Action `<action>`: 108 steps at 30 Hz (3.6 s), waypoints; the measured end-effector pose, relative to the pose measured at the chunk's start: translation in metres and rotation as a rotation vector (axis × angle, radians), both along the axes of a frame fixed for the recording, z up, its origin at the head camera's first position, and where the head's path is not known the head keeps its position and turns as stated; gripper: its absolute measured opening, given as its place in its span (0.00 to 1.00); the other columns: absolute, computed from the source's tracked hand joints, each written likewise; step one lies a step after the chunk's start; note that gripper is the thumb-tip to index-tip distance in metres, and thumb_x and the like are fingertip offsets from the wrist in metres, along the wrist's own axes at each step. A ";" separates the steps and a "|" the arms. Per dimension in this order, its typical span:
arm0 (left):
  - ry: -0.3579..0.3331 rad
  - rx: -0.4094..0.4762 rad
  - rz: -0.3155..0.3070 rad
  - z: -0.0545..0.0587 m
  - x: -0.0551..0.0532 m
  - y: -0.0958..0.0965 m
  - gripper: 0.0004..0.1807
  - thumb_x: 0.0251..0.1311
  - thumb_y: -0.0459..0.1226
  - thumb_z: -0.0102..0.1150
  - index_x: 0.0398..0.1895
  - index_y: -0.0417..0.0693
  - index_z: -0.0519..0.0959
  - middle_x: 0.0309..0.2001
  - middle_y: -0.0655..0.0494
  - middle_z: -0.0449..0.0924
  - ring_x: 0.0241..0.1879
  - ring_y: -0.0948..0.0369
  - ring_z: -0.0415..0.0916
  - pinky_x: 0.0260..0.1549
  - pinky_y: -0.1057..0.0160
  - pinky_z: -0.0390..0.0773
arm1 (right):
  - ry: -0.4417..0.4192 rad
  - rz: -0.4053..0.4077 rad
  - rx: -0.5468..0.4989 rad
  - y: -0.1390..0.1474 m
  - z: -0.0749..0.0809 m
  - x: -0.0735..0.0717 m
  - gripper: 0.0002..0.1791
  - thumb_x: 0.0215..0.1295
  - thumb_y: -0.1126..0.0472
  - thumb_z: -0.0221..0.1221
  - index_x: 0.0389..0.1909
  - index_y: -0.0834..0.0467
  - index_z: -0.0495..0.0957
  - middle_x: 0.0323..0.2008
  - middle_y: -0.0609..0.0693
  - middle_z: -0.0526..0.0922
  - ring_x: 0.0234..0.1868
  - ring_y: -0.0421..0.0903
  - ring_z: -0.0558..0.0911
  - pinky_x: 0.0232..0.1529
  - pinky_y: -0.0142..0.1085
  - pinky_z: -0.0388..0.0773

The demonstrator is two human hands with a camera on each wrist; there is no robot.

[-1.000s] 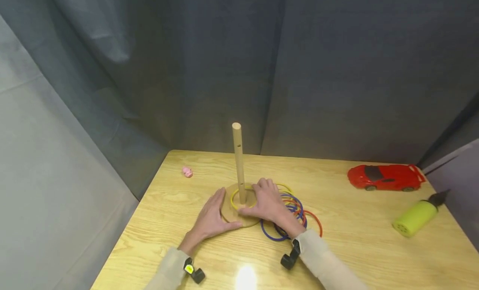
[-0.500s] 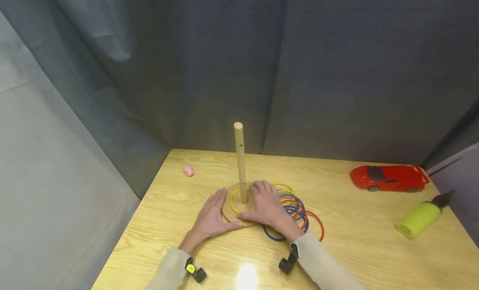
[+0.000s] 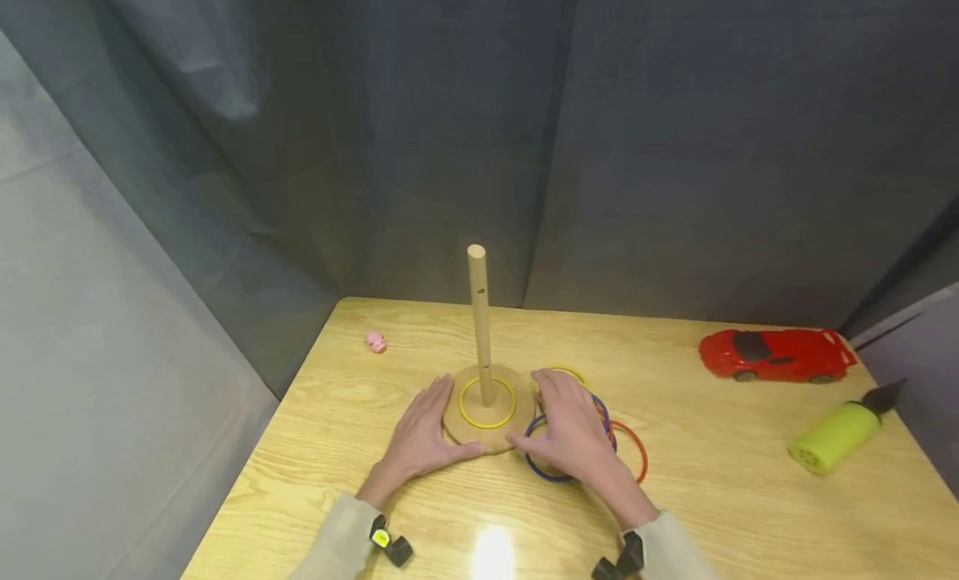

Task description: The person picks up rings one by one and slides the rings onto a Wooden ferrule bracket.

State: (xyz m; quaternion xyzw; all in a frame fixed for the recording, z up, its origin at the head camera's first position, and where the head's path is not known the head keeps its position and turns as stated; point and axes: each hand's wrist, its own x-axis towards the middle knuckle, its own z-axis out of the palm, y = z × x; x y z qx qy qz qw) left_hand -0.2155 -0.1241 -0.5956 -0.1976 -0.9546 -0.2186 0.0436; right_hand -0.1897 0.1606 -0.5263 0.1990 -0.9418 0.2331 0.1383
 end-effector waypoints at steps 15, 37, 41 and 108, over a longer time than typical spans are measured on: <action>0.013 0.027 -0.001 -0.003 0.001 -0.001 0.75 0.44 0.83 0.57 0.84 0.39 0.52 0.83 0.45 0.54 0.82 0.51 0.50 0.81 0.51 0.53 | 0.015 -0.024 0.087 0.045 -0.024 0.039 0.64 0.30 0.32 0.82 0.70 0.60 0.73 0.65 0.56 0.76 0.67 0.62 0.70 0.62 0.61 0.69; 0.023 0.028 -0.002 0.001 0.000 0.000 0.74 0.45 0.82 0.59 0.84 0.40 0.53 0.83 0.46 0.54 0.82 0.52 0.50 0.81 0.52 0.52 | 0.007 0.055 0.178 0.050 -0.020 0.031 0.62 0.34 0.33 0.81 0.71 0.58 0.73 0.67 0.53 0.75 0.68 0.60 0.70 0.62 0.61 0.70; 0.017 0.032 -0.002 -0.001 0.001 0.001 0.74 0.45 0.82 0.58 0.84 0.40 0.53 0.83 0.46 0.53 0.82 0.53 0.49 0.81 0.52 0.52 | -0.004 0.064 0.191 0.051 -0.020 0.030 0.61 0.34 0.33 0.80 0.71 0.58 0.73 0.66 0.53 0.75 0.67 0.61 0.70 0.63 0.62 0.69; 0.002 0.026 -0.002 -0.005 0.000 -0.001 0.74 0.45 0.83 0.56 0.84 0.42 0.52 0.84 0.49 0.52 0.83 0.55 0.47 0.82 0.54 0.50 | 0.185 0.138 -0.215 0.047 0.109 -0.028 0.43 0.37 0.48 0.82 0.56 0.63 0.79 0.41 0.47 0.77 0.50 0.49 0.69 0.46 0.46 0.66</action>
